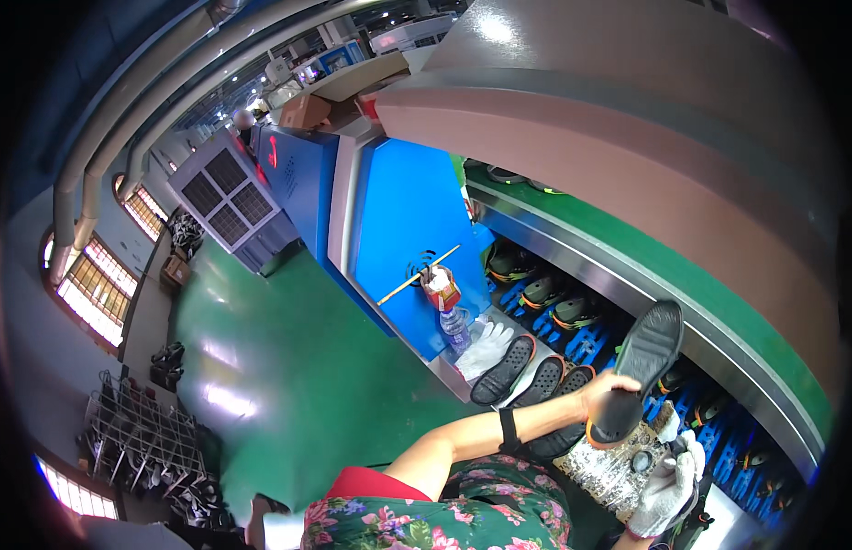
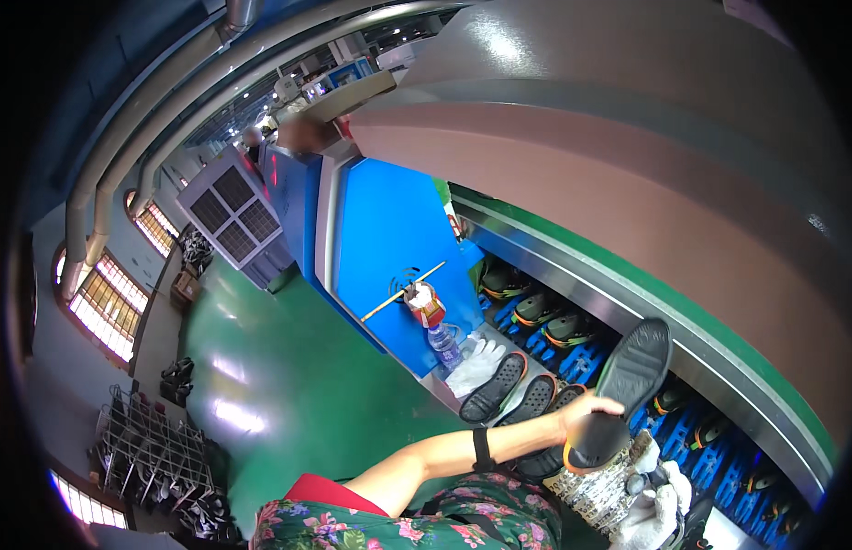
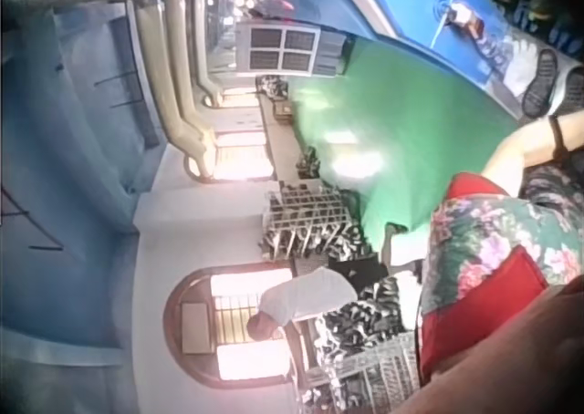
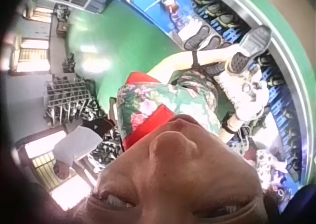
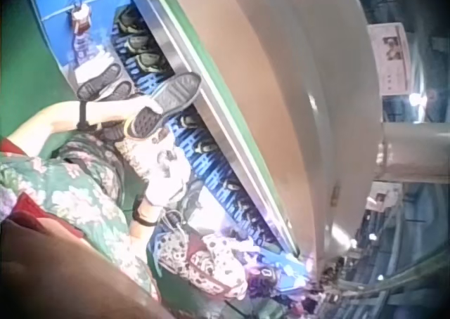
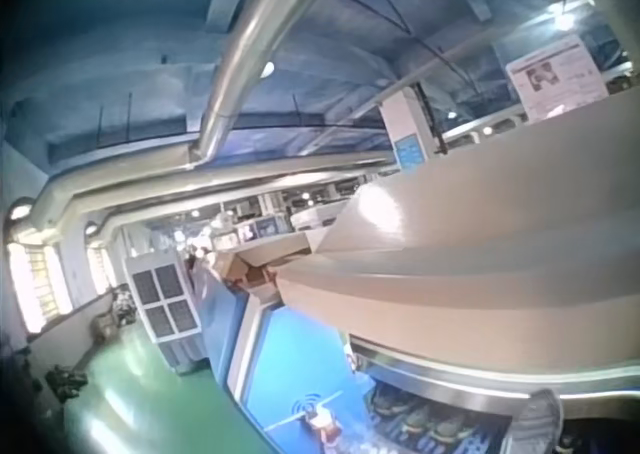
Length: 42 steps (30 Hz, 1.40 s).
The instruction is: Applying adhesive or liquid to shoe soles using a brush on an assembly line.
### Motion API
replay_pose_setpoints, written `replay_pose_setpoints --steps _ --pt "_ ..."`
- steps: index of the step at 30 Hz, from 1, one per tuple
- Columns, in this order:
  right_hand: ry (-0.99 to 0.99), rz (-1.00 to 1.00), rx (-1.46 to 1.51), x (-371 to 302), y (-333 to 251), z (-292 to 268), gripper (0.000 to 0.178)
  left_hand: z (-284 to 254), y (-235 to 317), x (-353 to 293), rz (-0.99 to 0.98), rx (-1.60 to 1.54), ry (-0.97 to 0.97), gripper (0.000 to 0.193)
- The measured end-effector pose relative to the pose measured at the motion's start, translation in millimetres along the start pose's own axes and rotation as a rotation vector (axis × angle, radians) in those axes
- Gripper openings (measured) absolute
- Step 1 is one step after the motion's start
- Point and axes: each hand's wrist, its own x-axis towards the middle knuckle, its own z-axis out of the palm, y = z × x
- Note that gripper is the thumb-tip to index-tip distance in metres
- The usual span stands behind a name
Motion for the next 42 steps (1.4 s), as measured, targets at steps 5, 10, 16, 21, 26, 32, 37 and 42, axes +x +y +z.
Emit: replay_pose_setpoints --steps 5,10,16,21,26,32,37,42 --pt "-0.131 -0.103 -0.377 -20 -13 62 0.035 -3 -51 -35 0.005 -0.081 -0.154 0.064" --pt "-0.215 -0.039 -0.438 -32 -11 61 0.037 1 -78 -75 -0.015 -0.226 -0.244 0.057" --pt "-0.200 0.006 -0.365 -39 -2 46 0.038 8 -91 -76 -0.036 -0.437 -0.299 0.087" --pt "-0.247 -0.172 -0.707 -41 -17 81 0.022 12 -68 -74 -0.175 -0.529 -0.088 0.103" --pt "-0.346 -0.204 -0.644 -23 -7 88 0.019 -8 -52 -78 -0.061 -0.775 -0.227 0.103" --pt "-0.319 -0.395 -0.741 -9 -10 80 0.020 15 -56 -71 -0.111 -0.478 0.101 0.102" --pt "-0.377 -0.758 -1.036 -6 -27 91 0.023 11 -80 -78 -0.109 -0.308 -0.050 0.102" --pt "-0.458 -0.710 -1.020 -21 -17 85 0.024 24 -76 -77 -0.154 0.010 0.024 0.108"
